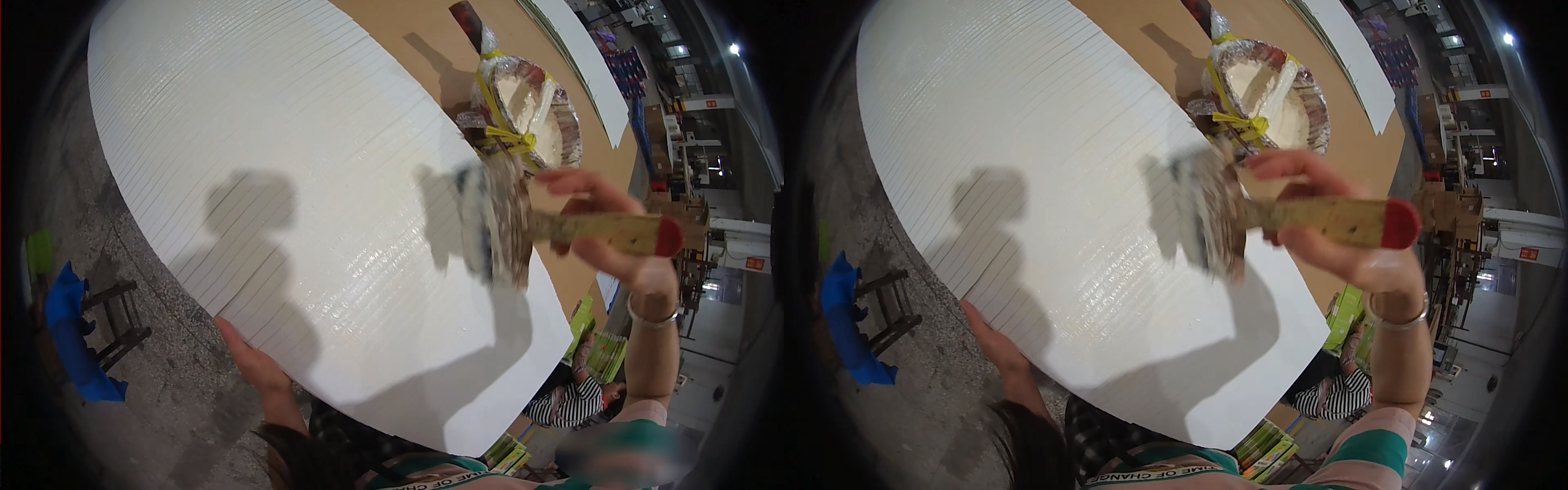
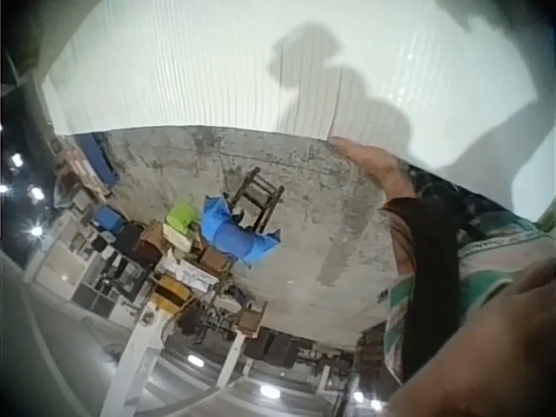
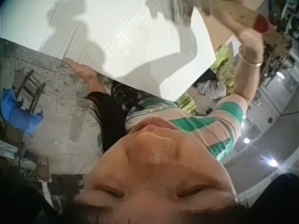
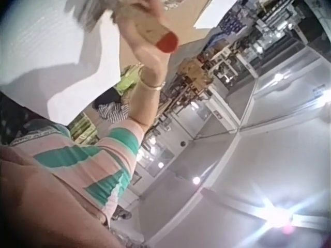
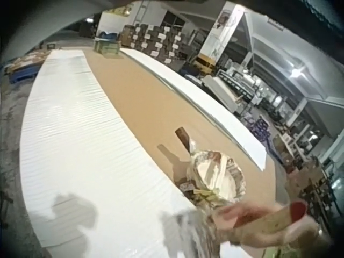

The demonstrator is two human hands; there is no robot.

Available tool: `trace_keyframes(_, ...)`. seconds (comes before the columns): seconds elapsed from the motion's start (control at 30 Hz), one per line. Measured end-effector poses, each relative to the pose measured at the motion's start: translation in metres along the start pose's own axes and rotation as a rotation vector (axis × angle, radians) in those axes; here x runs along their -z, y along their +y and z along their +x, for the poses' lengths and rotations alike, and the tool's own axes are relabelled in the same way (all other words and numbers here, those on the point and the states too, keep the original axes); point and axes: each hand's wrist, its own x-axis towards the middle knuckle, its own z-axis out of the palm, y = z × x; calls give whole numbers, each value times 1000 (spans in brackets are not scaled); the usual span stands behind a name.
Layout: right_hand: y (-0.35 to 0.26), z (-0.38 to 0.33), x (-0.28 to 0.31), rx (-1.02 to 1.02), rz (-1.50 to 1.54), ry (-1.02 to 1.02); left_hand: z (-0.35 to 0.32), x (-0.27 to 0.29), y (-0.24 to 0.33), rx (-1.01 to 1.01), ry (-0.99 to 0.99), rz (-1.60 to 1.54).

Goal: Applying a white adhesive or liquid to a large ribbed white board using a wide brush.

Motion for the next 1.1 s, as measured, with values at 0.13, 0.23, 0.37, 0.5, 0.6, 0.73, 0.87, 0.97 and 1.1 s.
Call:
trace_keyframes(0.13, -17, 27, 0, 209, -19, 2, 2, 3, 1, -26, -35, -72)
trace_keyframes(0.23, -14, 57, -11, 280, -97, 74, 1, -1, 0, -43, -18, 8)
trace_keyframes(0.37, 2, 92, -40, 370, -108, 124, 3, 1, 1, -34, -30, -45)
trace_keyframes(0.5, 11, 82, -31, 146, -229, 34, -1, -1, 4, -42, 3, -10)
trace_keyframes(0.6, 11, 71, -24, 145, -218, 69, -2, 1, 4, -36, 59, 24)
trace_keyframes(0.73, 1, 93, -27, 290, -203, 111, 1, 3, -2, -32, 29, 13)
trace_keyframes(0.87, 7, 102, -35, 251, -189, 106, 4, 8, -3, -99, -65, 44)
trace_keyframes(0.97, 14, 91, -29, 145, -235, 20, 0, 6, 5, -55, 17, -22)
trace_keyframes(1.1, -5, 87, -16, 123, -314, 87, 0, 0, 1, -38, 44, 7)
